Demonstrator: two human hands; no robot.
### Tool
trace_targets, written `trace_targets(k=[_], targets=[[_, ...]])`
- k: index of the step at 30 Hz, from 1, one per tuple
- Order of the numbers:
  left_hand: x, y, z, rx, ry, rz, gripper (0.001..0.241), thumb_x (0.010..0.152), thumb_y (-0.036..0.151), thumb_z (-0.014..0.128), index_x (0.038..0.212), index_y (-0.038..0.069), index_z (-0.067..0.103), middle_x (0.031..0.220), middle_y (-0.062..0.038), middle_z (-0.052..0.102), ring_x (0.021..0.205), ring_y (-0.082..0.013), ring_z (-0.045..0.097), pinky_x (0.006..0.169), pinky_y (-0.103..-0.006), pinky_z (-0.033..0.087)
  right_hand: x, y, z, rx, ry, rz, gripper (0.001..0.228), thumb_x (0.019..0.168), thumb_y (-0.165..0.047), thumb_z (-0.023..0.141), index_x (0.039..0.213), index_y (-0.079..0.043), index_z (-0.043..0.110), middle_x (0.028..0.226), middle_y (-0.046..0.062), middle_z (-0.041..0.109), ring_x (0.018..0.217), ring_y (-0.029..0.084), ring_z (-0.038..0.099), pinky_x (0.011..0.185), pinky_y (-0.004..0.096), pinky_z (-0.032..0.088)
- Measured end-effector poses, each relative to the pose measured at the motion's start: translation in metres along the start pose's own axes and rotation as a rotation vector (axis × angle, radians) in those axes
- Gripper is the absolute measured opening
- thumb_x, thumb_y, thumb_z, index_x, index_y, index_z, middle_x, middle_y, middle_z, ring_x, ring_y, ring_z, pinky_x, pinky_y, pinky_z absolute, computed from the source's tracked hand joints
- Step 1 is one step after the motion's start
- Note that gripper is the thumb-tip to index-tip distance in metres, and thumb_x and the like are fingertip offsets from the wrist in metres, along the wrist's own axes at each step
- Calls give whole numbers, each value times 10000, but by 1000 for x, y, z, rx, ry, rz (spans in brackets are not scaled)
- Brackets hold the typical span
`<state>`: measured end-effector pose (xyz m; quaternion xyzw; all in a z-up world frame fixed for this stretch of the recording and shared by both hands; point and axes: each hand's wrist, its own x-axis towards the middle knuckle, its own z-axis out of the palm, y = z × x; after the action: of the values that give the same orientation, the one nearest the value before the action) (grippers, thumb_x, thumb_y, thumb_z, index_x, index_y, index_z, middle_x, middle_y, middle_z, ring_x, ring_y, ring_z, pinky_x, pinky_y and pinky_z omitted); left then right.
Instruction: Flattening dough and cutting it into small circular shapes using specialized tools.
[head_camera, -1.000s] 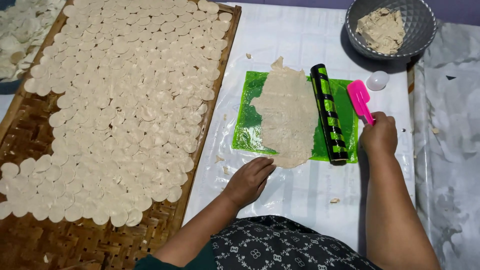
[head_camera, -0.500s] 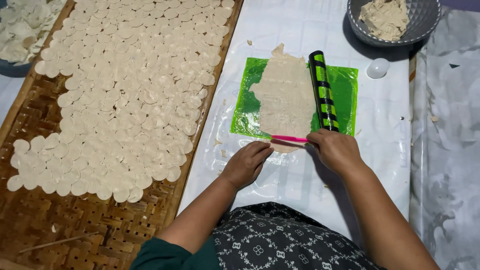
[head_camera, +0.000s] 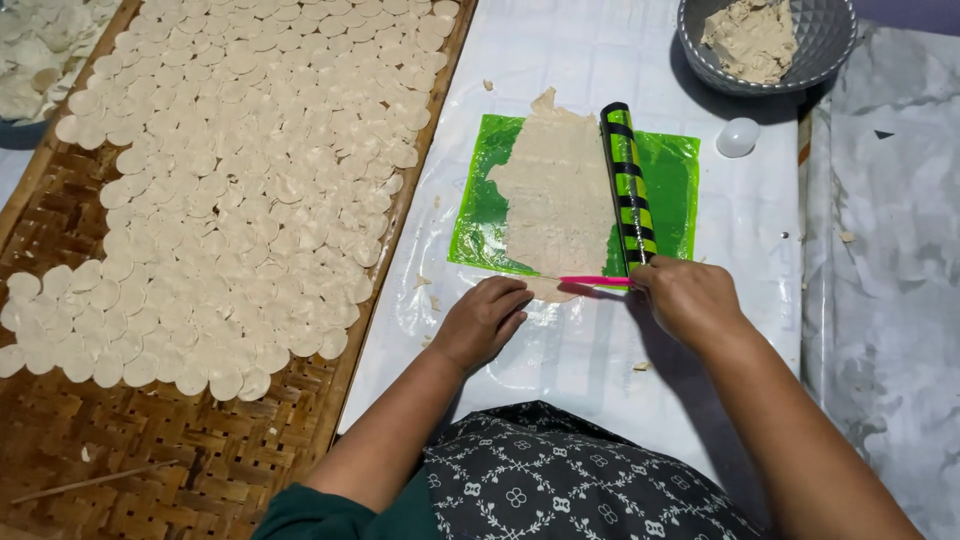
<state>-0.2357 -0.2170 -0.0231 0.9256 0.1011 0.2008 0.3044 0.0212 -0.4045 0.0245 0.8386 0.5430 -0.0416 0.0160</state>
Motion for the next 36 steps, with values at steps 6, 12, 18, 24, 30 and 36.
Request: trace_targets(k=[6, 12, 18, 24, 30, 36], targets=[[15, 26, 20, 146, 136, -42, 444, 737, 300, 862, 1038, 64, 636, 1172, -135, 621, 1149, -330, 584, 964, -447, 465, -29, 0, -30, -71, 0, 18, 296, 939, -166, 579, 1127, -273, 782, 1082, 62, 759, 906, 263, 746, 684, 422, 592], [40, 30, 41, 128, 32, -65, 425, 787, 345, 857, 988, 74, 599, 1045, -110, 583, 1007, -313, 566, 894, -440, 453, -48, -4, -25, -17, -21, 172, 273, 929, -179, 624, 1125, -279, 786, 983, 19, 758, 865, 262, 741, 711, 431, 589], [48, 16, 61, 199, 77, 20, 229, 897, 232, 780, 973, 83, 623, 988, -99, 587, 970, -294, 575, 874, -421, 469, -78, -13, -9, 126, 52, 358, 196, 940, -269, 658, 1089, -261, 784, 947, 4, 732, 816, 292, 718, 702, 434, 572], [45, 15, 62, 198, 117, 66, 122, 927, 97, 691, 1038, 91, 640, 1005, -71, 614, 978, -264, 609, 894, -388, 503, -101, -20, 22, 332, 177, 480, 200, 954, -327, 659, 1076, -220, 776, 909, 17, 716, 809, 297, 703, 699, 433, 549], [46, 17, 62, 129, 104, 41, 145, 955, 171, 705, 983, 56, 621, 968, -107, 608, 938, -307, 600, 865, -426, 497, -99, -40, 17, 443, 203, 466, 182, 965, -304, 663, 1059, -197, 777, 860, 26, 710, 747, 278, 687, 676, 417, 539], [32, 8, 45, -194, 316, -281, 101, 1071, 138, 569, 1064, 40, 550, 1021, -122, 625, 914, -259, 622, 830, -392, 527, -99, -40, 19, 477, 243, 453, 180, 957, -287, 676, 1066, -185, 777, 868, 23, 718, 742, 258, 691, 669, 396, 542]])
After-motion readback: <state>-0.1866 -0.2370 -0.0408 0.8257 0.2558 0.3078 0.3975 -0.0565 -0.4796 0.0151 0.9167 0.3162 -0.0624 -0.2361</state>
